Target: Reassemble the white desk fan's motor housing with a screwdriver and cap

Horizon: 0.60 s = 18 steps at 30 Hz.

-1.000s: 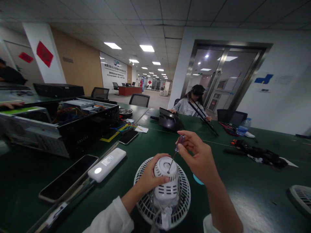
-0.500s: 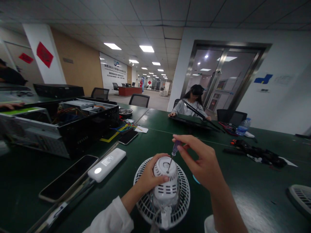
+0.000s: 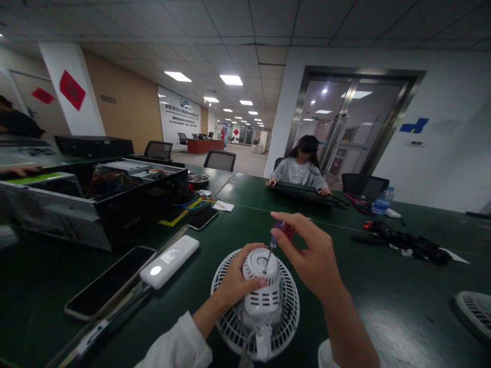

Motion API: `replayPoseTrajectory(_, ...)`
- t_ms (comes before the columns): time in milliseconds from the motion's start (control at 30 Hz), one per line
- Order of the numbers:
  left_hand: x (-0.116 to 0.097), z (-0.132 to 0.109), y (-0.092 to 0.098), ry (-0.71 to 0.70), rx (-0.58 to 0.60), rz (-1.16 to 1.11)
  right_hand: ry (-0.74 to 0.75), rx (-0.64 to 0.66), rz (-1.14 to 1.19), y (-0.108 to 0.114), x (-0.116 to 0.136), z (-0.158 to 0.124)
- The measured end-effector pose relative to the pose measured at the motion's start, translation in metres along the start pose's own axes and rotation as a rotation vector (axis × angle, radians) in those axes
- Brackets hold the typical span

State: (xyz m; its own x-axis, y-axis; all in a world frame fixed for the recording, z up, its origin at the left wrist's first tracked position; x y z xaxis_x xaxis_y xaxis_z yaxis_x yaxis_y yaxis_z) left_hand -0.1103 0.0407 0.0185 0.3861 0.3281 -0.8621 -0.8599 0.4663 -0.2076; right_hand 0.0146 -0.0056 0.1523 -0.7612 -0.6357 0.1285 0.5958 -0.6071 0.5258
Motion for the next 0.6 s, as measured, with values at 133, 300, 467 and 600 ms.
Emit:
replayPoseTrajectory(133,-0.0018,0.0003,-0.0002,0.001,-0.006,-0.004,-0.021,0.001,0.013,-0.0011,0.0002,0.0000)
replayPoseTrajectory(300,-0.0015,0.0001,-0.0003,0.006,0.003,-0.015,-0.071,0.000,0.025,-0.0005,-0.0010,-0.0003)
replayPoseTrajectory(467,-0.0009,-0.0012,-0.0008,-0.006,0.008,-0.006,-0.057,-0.012,0.033,0.0009,0.0010,0.0008)
replayPoseTrajectory(600,-0.0007,-0.0013,-0.0002,-0.006,0.014,0.005,-0.034,0.017,0.076,0.0001,0.0018,0.0008)
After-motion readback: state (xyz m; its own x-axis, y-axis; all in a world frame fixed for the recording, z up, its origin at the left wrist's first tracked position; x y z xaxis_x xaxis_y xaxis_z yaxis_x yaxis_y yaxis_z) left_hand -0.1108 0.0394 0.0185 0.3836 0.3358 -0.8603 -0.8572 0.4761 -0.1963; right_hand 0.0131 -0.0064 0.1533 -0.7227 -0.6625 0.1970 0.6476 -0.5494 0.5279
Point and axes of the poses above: each hand's wrist, its own z-axis towards the middle knuckle, its own y-axis out of the back of the hand, x = y × z, the point moved 3 cm from there along z, towards the middle knuckle, and after that the axes turned 10 degrees about -z, right-handed, at the moved point
